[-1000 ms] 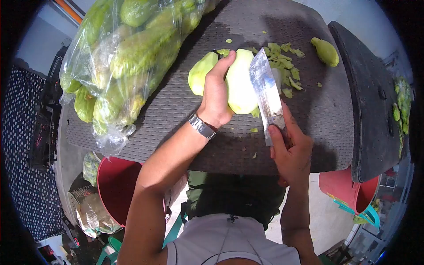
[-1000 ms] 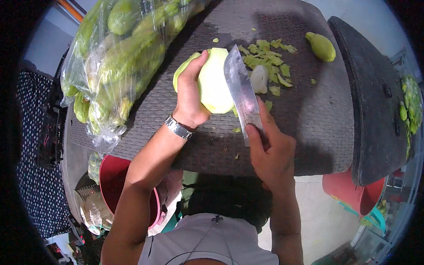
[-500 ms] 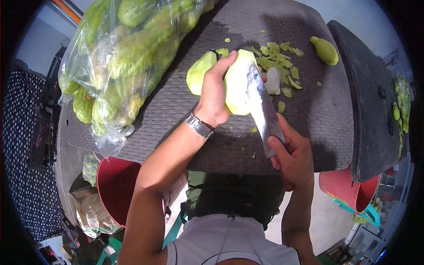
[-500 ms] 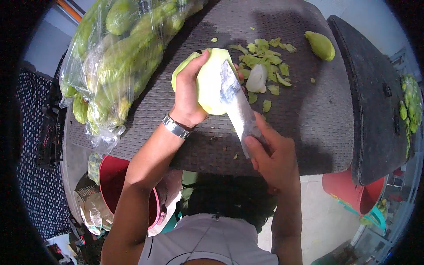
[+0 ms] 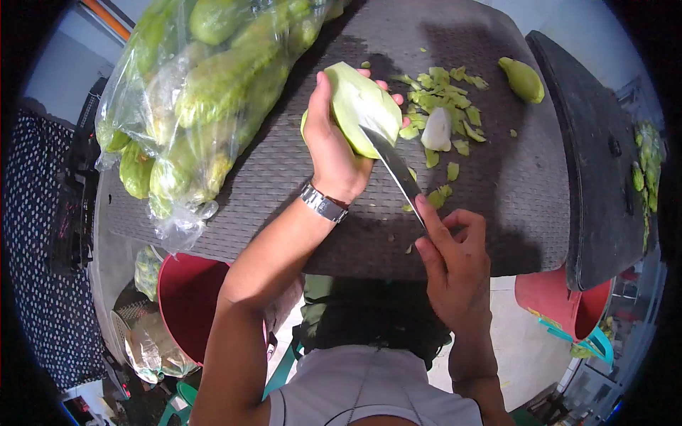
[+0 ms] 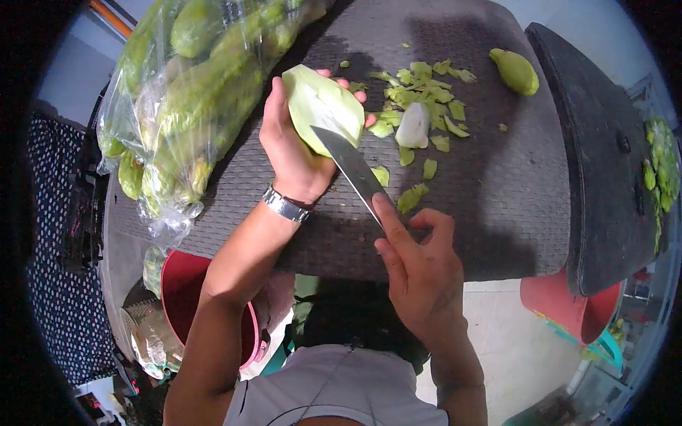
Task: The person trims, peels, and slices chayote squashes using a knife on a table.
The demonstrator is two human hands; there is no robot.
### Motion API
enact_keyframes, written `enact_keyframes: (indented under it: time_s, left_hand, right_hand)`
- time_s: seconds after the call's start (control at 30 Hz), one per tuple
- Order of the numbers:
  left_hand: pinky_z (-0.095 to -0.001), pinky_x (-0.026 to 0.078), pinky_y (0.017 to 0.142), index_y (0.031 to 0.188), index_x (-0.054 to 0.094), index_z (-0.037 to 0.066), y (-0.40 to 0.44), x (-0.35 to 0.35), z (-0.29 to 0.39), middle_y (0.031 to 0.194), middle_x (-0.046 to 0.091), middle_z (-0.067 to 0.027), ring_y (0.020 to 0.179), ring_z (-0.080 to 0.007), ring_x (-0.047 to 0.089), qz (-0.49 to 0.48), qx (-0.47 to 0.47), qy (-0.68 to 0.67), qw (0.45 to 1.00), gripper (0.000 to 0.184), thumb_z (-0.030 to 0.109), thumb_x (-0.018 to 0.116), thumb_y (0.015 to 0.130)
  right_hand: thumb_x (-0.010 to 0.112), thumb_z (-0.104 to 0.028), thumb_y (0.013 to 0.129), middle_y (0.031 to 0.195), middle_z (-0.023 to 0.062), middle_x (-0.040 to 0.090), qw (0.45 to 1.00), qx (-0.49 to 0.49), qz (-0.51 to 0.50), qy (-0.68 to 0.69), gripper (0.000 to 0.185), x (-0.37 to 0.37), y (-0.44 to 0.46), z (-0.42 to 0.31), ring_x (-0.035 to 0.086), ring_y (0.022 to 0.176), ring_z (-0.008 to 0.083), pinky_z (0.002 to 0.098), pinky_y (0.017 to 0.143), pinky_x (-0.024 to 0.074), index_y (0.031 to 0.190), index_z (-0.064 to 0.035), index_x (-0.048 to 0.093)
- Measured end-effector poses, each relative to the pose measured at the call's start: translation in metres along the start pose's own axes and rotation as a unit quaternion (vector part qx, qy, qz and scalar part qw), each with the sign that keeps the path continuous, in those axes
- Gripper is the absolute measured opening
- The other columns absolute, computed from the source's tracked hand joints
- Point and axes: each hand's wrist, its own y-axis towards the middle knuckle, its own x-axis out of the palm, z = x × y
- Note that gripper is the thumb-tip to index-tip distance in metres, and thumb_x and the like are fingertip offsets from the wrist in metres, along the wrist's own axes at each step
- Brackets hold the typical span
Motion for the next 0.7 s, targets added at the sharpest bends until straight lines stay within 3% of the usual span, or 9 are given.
enact_keyframes:
  time_s: [0.07,0.17,0.37,0.47,0.7]
  left_hand:
    - [-0.0572,0.058,0.087,0.125,0.057,0.004,-0.001,0.000,0.000,0.112,0.067,-0.0165,0.106,-0.0370,0.069,-0.012,0.033,0.000,0.999,0.063,0.062,0.047,0.103]
    - [-0.0558,0.058,0.087,0.124,0.057,0.004,0.000,-0.003,-0.002,0.113,0.067,-0.0168,0.105,-0.0372,0.069,-0.018,0.066,-0.008,0.998,0.063,0.062,0.048,0.103]
    - [-0.0544,0.058,0.088,0.122,0.057,0.003,-0.004,0.003,0.000,0.112,0.066,-0.0169,0.105,-0.0367,0.068,0.008,0.094,0.031,0.995,0.063,0.062,0.049,0.102]
    - [-0.0543,0.058,0.087,0.122,0.057,0.003,-0.004,0.001,-0.002,0.113,0.066,-0.0169,0.105,-0.0369,0.068,-0.009,0.085,0.015,0.996,0.062,0.062,0.049,0.102]
    - [-0.0537,0.058,0.088,0.123,0.056,0.003,-0.006,0.002,-0.003,0.113,0.065,-0.0175,0.104,-0.0367,0.068,-0.017,0.092,0.010,0.996,0.060,0.060,0.047,0.104]
  right_hand:
    - [0.069,-0.015,0.100,0.112,0.0158,0.053,1.000,-0.020,0.016,-0.012,0.047,0.002,-0.001,0.002,0.063,0.079,0.0283,0.0402,0.072,0.0539,0.147,-0.0226,0.064]
    - [0.069,-0.014,0.100,0.111,0.0155,0.053,0.999,0.025,-0.027,0.011,0.047,-0.005,-0.001,-0.006,0.064,0.079,0.0286,0.0398,0.072,0.0538,0.146,-0.0228,0.065]
    - [0.068,-0.011,0.099,0.105,0.0158,0.054,1.000,-0.017,-0.015,0.014,0.048,-0.004,-0.001,-0.007,0.063,0.078,0.0297,0.0401,0.069,0.0535,0.145,-0.0210,0.065]
    - [0.066,-0.007,0.098,0.105,0.0109,0.052,0.999,-0.025,-0.001,0.027,0.047,0.001,0.000,-0.006,0.052,0.070,0.0200,0.0345,0.067,0.0483,0.144,-0.0181,0.066]
    - [0.066,-0.009,0.099,0.105,0.0127,0.053,0.999,-0.023,-0.001,0.029,0.049,0.004,0.002,-0.004,0.056,0.073,0.0235,0.0366,0.068,0.0504,0.146,-0.0207,0.064]
